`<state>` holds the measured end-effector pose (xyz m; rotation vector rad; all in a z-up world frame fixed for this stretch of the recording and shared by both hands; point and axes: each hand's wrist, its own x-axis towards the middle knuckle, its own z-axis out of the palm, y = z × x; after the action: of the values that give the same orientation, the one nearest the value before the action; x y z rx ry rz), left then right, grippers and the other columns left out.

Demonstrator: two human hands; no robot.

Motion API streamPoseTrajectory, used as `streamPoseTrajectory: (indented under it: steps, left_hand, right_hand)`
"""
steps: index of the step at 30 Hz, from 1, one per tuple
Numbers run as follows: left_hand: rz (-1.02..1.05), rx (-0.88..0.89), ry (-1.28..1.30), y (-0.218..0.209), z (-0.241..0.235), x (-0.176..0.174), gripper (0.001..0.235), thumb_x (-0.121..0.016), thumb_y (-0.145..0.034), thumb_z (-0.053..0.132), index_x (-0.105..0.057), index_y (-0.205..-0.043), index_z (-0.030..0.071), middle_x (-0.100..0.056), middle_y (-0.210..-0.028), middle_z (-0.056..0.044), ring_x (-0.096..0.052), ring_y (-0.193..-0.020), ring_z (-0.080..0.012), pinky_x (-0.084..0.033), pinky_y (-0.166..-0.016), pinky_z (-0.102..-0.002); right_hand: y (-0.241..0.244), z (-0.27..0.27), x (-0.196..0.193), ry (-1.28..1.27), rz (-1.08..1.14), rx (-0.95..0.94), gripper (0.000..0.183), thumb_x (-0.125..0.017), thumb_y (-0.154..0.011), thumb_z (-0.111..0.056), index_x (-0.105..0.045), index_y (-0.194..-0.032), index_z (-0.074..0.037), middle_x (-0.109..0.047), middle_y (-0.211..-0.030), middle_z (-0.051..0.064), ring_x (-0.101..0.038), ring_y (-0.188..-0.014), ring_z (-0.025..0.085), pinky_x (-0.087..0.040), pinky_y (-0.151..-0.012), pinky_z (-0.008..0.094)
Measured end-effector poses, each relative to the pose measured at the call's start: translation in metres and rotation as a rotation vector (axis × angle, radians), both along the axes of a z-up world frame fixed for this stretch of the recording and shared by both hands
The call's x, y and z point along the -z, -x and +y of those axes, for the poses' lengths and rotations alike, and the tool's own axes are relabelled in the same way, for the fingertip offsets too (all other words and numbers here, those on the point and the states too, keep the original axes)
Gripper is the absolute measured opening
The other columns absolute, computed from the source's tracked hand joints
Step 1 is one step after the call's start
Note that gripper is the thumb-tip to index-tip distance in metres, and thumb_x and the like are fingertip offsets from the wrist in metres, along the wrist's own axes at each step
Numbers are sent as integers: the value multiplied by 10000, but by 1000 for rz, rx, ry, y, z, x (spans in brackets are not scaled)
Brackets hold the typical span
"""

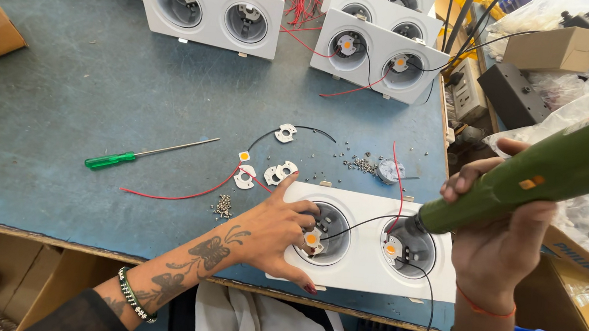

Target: The person assembles recessed light fixtures by inserting LED modules into the housing and securing them with a green heat gun. The person handles wires, LED modules, and screws while working at a factory assembly table.

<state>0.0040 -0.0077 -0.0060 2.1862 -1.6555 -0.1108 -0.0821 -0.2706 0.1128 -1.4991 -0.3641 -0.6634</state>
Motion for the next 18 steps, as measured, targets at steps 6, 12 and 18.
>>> streamPoseTrajectory:
  steps: [6,12,18]
  left_hand:
    - [7,5,21,-1,-1,2,846,-545,-741,853,-840,-870,71,-702,-927,-109,-542,-1297,-282,12,-1203,-780]
    - [7,7,31,0,0,3,833,-562,-741,846,-839,-874,73,-710,-954,-104,-542,-1305,-275,2,-1208,-768]
    - [6,16,92,0,1,1,789,-592,-739,822,-841,-867,86,-707,-953,-89,-557,-1274,-266,-11,-1210,-766]
  right_hand:
    - [12,4,18,-179,-64,-56,774,-514,-990,-749,-431,-1217,-14,-489,-816,154,-483,-659,182,-457,-628,327]
    - [9,38,24,-183,37,-61,857,-540,-866,-834,-443,-1019,4,-480,-703,162,-495,-547,238,-459,-496,372]
    - [-3,63,43,-171,83,-241,781,-609,-914,-758,-446,-1079,-12,-509,-703,142,-517,-554,191,-466,-578,331]
